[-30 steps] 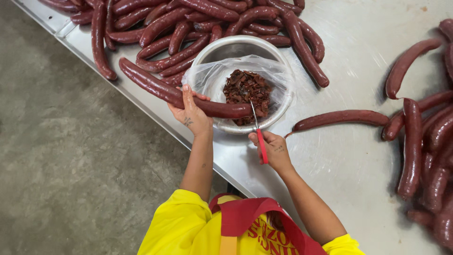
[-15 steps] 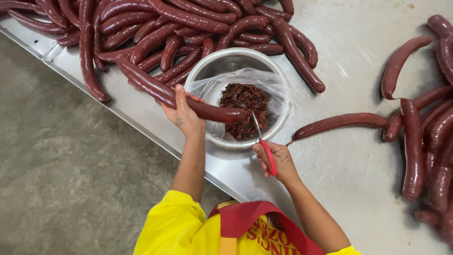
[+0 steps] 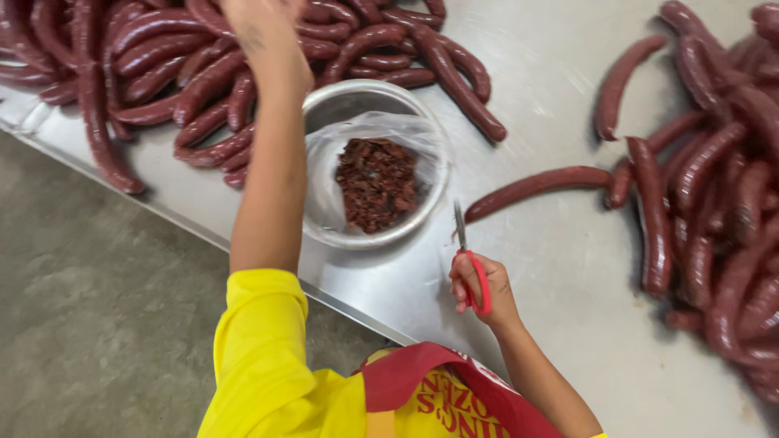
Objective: The person cuts long strings of processed sausages into individual segments using red-handled scissors on a stainless steel table, placing some of the cut pieces into a plastic-lined bowl.
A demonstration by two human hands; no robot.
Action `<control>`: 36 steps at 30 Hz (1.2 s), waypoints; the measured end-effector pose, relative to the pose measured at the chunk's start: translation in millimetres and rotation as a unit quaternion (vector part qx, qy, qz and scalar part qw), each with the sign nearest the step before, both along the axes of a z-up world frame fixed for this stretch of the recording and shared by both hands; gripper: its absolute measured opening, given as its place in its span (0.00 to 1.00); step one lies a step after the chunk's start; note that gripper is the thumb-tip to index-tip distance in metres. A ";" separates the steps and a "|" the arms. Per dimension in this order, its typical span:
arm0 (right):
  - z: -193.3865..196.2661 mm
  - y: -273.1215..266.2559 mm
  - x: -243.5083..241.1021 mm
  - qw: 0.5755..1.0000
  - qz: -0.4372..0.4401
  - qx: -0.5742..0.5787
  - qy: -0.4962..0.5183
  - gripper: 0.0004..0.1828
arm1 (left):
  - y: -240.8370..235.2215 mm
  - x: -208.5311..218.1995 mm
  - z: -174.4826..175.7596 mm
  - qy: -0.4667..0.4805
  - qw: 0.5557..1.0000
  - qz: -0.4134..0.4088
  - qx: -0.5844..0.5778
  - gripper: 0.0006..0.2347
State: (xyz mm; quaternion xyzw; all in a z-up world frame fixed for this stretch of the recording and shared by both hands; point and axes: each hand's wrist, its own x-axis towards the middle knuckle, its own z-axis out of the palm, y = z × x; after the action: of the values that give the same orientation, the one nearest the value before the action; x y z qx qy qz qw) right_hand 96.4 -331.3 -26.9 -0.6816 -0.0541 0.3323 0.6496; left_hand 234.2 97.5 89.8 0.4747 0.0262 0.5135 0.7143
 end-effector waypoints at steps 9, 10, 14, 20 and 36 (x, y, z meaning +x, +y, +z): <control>1.5 -105.9 -19.6 0.975 -0.169 0.146 -0.011 0.25 | -326.1 56.0 -169.8 0.208 0.881 -0.122 0.406 0.08; 1.1 -118.6 -25.4 0.974 -0.177 0.141 -0.012 0.25 | -345.6 63.2 -188.1 0.242 0.850 -0.126 0.450 0.11; -8.6 -164.2 -38.0 0.967 -0.210 0.144 0.000 0.24 | -393.8 88.5 -244.5 0.470 0.669 -0.139 0.559 0.17; -20.9 -175.7 -37.1 0.978 -0.162 0.124 0.037 0.23 | -379.2 54.8 -228.4 0.536 0.691 -0.239 0.423 0.15; -26.5 -33.9 -8.4 0.993 0.082 0.078 0.019 0.21 | -206.9 -136.4 -58.0 -0.005 0.972 0.195 -0.128 0.23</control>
State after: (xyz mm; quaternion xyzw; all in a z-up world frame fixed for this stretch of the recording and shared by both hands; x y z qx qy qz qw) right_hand 88.0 -365.2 -53.4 -0.6159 -0.1230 0.3921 0.6722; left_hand 97.8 -109.4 31.8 0.3621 0.1803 0.6379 0.6554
